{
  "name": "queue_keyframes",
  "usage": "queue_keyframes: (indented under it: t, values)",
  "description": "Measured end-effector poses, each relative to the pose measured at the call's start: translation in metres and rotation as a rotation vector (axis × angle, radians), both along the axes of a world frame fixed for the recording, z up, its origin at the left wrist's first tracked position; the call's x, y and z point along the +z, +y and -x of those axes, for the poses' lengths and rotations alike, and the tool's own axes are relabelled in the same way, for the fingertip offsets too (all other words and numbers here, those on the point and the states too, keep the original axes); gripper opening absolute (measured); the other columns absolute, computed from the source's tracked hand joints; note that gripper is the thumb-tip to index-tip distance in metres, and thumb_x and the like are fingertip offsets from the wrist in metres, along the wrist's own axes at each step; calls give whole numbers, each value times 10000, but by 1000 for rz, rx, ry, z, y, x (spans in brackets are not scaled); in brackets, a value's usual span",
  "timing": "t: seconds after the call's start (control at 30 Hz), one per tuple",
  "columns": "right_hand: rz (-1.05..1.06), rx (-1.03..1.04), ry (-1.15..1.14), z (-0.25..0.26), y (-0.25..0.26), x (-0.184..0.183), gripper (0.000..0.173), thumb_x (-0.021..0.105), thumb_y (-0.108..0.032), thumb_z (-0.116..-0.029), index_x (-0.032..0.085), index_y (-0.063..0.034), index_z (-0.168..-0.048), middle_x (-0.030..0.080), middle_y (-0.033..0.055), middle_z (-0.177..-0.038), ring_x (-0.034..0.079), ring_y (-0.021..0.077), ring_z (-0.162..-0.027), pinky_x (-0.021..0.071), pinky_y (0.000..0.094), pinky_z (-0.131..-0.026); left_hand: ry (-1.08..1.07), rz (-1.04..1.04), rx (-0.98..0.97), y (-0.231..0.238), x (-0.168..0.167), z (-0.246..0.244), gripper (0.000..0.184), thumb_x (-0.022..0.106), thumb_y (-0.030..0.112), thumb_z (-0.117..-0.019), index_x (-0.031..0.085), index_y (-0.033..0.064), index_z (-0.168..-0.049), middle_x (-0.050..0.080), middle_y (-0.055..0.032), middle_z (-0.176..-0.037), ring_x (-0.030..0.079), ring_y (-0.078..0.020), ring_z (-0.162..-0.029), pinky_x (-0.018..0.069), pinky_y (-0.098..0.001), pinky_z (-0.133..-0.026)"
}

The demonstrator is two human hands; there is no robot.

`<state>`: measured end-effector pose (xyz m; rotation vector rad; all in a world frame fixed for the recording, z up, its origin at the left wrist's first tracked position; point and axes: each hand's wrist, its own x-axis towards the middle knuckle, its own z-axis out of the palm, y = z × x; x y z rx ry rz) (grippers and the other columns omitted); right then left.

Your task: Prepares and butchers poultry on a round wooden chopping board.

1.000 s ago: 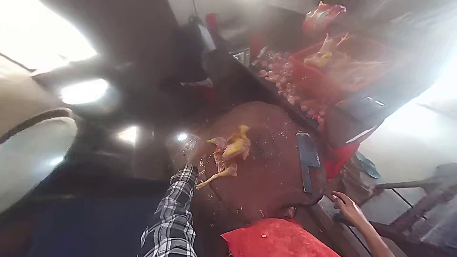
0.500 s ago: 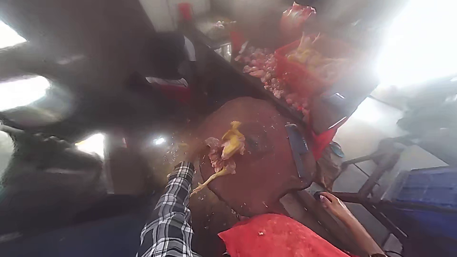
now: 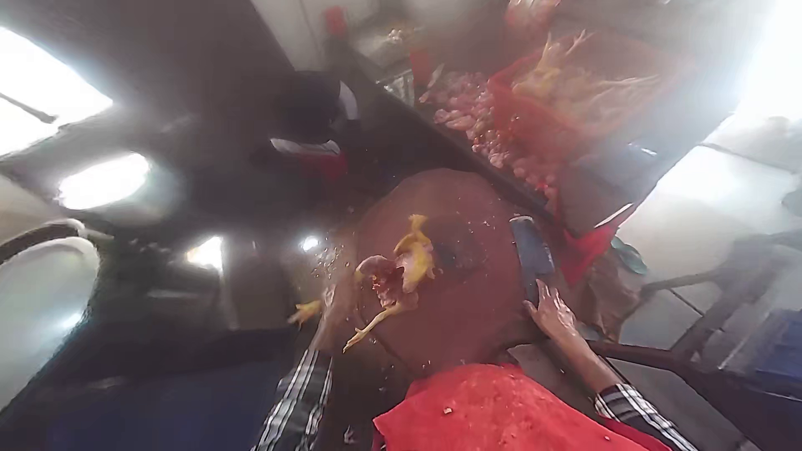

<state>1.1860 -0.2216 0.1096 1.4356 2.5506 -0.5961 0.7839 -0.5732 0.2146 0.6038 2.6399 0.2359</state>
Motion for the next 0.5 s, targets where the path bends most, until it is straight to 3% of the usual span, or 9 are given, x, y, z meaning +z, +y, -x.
queue_keyframes:
  t: [0.1,0.17,0.23,0.3,0.4,0.47,0.5]
  values:
    - [2,11,-57,8,8,-4,861,662,-432,-940,273,-53,-1608,474,290,-1494,603,470,-1232,523,641,-946,-171,-6,26,-27,-25,-63,481,539,396,-1032,569,103,-1411,674,-195,-1256,665,-383,-1141,524,-631,-967]
    - [3,36,-71,16,13,-5,886,673,-412,-922,266,-2,-1593,468,295,-1496,611,464,-1223,525,637,-944,-229,-89,62,-33,-49,-97,484,555,455,-1016,635,104,-1339,690,-166,-1230,667,-344,-1138,531,-600,-979]
    - [3,54,-92,15,15,-5,907,680,-402,-898,267,31,-1579,467,294,-1500,613,458,-1224,527,631,-941,-211,-65,57,-23,-65,-136,447,535,421,-1025,632,123,-1344,669,-149,-1281,644,-327,-1190,522,-571,-1005]
    - [15,57,-68,12,18,-3,895,694,-389,-889,285,6,-1580,468,278,-1513,612,449,-1235,521,630,-953,-128,-18,60,-9,-86,-167,460,559,361,-1008,595,121,-1399,614,-172,-1368,582,-360,-1274,487,-575,-1042]
    - [75,24,15,7,16,3,758,687,-292,-899,359,-91,-1552,546,250,-1438,645,448,-1170,537,652,-912,-54,8,125,-1,-104,-184,463,536,319,-1003,569,113,-1416,623,-164,-1352,585,-348,-1267,473,-556,-1047]
    - [141,18,46,5,13,15,652,633,-276,-921,417,-154,-1523,645,242,-1297,677,451,-1091,542,665,-872,-161,-120,137,-3,-107,-174,526,514,334,-1036,467,119,-1513,642,-143,-1361,638,-306,-1232,519,-552,-1026]
    - [218,24,103,3,10,18,603,600,-270,-951,432,-157,-1519,658,240,-1270,672,439,-1106,531,660,-904,-253,-256,131,-6,-109,-167,566,517,323,-1045,393,131,-1563,631,-136,-1385,645,-278,-1231,530,-538,-1028]
